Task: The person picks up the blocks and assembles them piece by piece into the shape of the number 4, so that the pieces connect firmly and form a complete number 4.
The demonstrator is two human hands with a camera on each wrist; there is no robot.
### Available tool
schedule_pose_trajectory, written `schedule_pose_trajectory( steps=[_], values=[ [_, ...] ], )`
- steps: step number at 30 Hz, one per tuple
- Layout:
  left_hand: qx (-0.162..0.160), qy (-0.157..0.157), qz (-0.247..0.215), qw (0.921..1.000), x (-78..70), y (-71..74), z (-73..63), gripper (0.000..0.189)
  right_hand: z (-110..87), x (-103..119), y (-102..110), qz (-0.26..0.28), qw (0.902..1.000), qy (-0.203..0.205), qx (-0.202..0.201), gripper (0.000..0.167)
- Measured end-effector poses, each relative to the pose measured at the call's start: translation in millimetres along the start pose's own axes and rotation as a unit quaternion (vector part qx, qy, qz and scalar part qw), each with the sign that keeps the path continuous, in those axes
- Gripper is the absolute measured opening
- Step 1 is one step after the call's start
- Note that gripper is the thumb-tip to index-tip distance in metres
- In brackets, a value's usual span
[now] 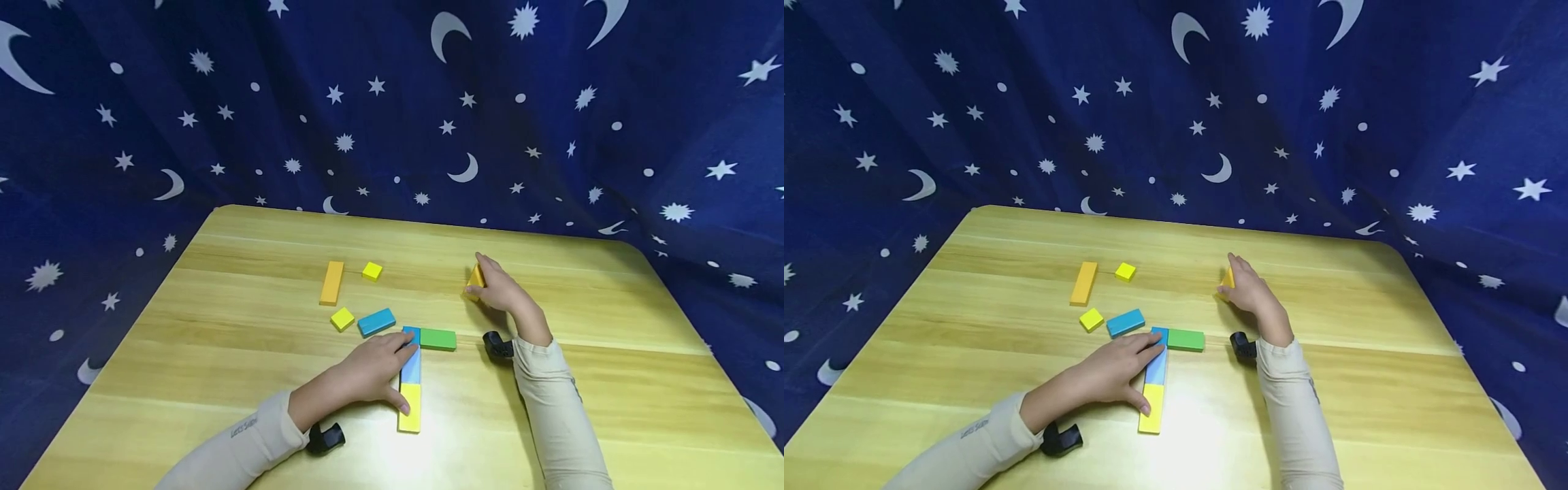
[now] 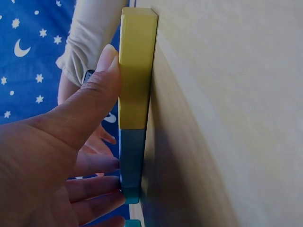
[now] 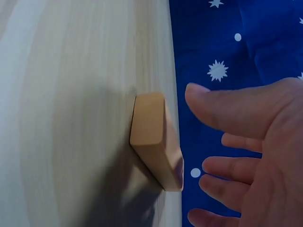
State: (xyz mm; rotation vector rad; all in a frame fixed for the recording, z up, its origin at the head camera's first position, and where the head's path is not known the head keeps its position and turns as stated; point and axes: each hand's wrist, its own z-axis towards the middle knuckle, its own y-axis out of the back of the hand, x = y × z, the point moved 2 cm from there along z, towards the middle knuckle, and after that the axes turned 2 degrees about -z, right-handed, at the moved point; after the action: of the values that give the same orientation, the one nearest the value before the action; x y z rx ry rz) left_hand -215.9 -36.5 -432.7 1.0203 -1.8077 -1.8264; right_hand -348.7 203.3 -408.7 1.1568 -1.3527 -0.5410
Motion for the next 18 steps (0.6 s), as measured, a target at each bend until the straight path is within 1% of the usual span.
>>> schedule_pose_trajectory(
  steps=[5,10,18],
  values=[
    [-0.003,-0.003,-0.003,1.0000,-0.6,-0.2,-2.3,0.099,-0.9,-3.9,-0.3,0.000,1.0000,-0.002,0.003,0.078],
    [0.001,0.000,-0.007,1.0000,-0.8,0.8,-2.6,0.098,-1.1,-7.1,-0.4,0.001,1.0000,-0.004,0.006,0.075],
    [0.001,-0.005,-0.008,1.0000,0.0,1.1,-0.5,0.098,-0.3,-10.4,-2.8,-0.021,0.9996,-0.010,0.018,0.072]
  ],
)
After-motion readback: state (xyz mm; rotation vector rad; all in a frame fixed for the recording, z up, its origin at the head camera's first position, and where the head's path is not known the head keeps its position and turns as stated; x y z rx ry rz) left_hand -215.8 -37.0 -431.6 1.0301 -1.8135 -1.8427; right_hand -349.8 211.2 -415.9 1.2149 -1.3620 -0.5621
